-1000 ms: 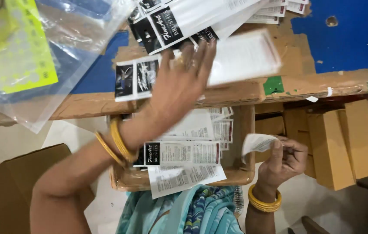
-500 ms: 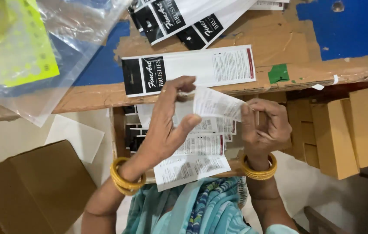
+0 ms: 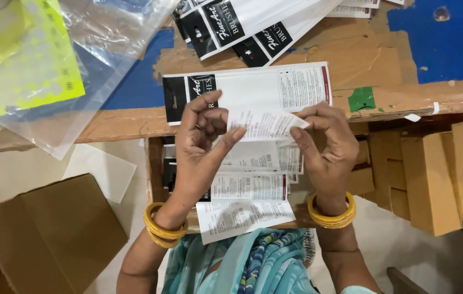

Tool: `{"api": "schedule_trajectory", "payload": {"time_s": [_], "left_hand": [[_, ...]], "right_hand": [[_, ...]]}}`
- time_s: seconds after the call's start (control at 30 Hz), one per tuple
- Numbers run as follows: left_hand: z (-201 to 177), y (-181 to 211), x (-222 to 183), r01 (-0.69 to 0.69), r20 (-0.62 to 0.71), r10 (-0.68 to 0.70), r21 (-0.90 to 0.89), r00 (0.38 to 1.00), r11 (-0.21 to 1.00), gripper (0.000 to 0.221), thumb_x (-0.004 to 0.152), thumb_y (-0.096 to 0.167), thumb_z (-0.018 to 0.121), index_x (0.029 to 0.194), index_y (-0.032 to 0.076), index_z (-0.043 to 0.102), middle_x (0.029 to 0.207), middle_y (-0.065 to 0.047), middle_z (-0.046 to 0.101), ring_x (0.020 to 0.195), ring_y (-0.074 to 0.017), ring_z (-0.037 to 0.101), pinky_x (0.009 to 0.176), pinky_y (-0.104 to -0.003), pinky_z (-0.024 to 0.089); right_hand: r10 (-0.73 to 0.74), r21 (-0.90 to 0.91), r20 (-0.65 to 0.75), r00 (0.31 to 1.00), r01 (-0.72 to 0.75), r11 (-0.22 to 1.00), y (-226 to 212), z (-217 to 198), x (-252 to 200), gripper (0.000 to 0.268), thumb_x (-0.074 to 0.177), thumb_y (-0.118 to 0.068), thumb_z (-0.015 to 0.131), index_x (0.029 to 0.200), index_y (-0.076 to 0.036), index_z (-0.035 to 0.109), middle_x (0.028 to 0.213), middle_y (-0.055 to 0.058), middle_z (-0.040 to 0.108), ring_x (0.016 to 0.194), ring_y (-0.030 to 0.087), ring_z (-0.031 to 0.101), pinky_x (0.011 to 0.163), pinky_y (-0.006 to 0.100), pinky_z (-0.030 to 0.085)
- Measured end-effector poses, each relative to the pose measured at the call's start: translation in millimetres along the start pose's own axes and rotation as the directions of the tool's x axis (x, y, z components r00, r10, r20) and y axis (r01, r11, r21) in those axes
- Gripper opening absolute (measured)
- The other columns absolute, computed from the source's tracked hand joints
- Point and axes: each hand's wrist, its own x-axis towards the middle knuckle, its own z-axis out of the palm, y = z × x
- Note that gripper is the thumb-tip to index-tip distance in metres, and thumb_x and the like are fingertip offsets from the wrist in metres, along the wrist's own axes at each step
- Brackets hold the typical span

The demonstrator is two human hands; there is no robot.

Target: The person places paintbrush product sheets into cardboard boxes and inserts brushes into the boxes by hand.

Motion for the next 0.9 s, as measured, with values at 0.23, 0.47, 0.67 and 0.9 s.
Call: {"api": "schedule_trajectory", "payload": {"time_s": [0.23,0.47,0.67,0.9], "left_hand": [[0.2,8.0,22.7,0.051,-0.210,-0.010,0.193,0.978,0.980,0.067,0.092,0.000,0.077,0.146,0.002,0.036,0.095,-0.006,0.068,0.090,-0.0127,0.068,0.080,-0.028,0.062],[-7.0,-3.3,31.5,-0.035,-0.153,0.156,0.592,0.976,0.805,0.070,0.095,0.006,0.081,0.146,-0.004,0.034,0.096,-0.005,0.070,0.106,-0.0144,0.068,0.097,-0.030,0.054],[-7.7,-9.5,33.1,-0.052,-0.160,0.183,0.599,0.970,0.799,0.069,0.098,0.006,0.080,0.148,-0.005,0.034,0.099,-0.006,0.069,0.104,-0.0150,0.067,0.102,-0.033,0.052],[-6.4,-10.9,33.4,-0.062,-0.143,0.232,0.713,0.962,0.699,0.070,0.099,0.010,0.081,0.148,-0.004,0.034,0.096,-0.004,0.071,0.111,-0.0187,0.064,0.111,-0.040,0.041]], "right_hand": [[-0.063,-0.168,0.137,0.989,0.086,0.982,22.9,2.5,43.6,0.019,0.099,-0.012,0.081,0.094,0.001,0.067,0.126,0.011,0.071,0.134,0.027,0.055,0.117,0.042,0.044],[0.059,-0.074,0.209,0.976,-0.044,0.996,48.8,15.4,58.3,0.018,0.096,-0.015,0.082,0.096,-0.001,0.072,0.125,0.011,0.071,0.132,0.026,0.053,0.113,0.041,0.045],[0.061,-0.161,0.219,0.974,-0.025,0.987,57.5,18.7,59.6,0.018,0.097,-0.018,0.082,0.098,-0.001,0.075,0.123,0.010,0.071,0.131,0.026,0.053,0.111,0.041,0.046],[0.041,-0.186,0.229,0.973,0.003,0.983,57.2,19.0,59.0,0.020,0.098,-0.018,0.082,0.098,0.000,0.074,0.124,0.011,0.071,0.131,0.026,0.053,0.111,0.041,0.046]]}}
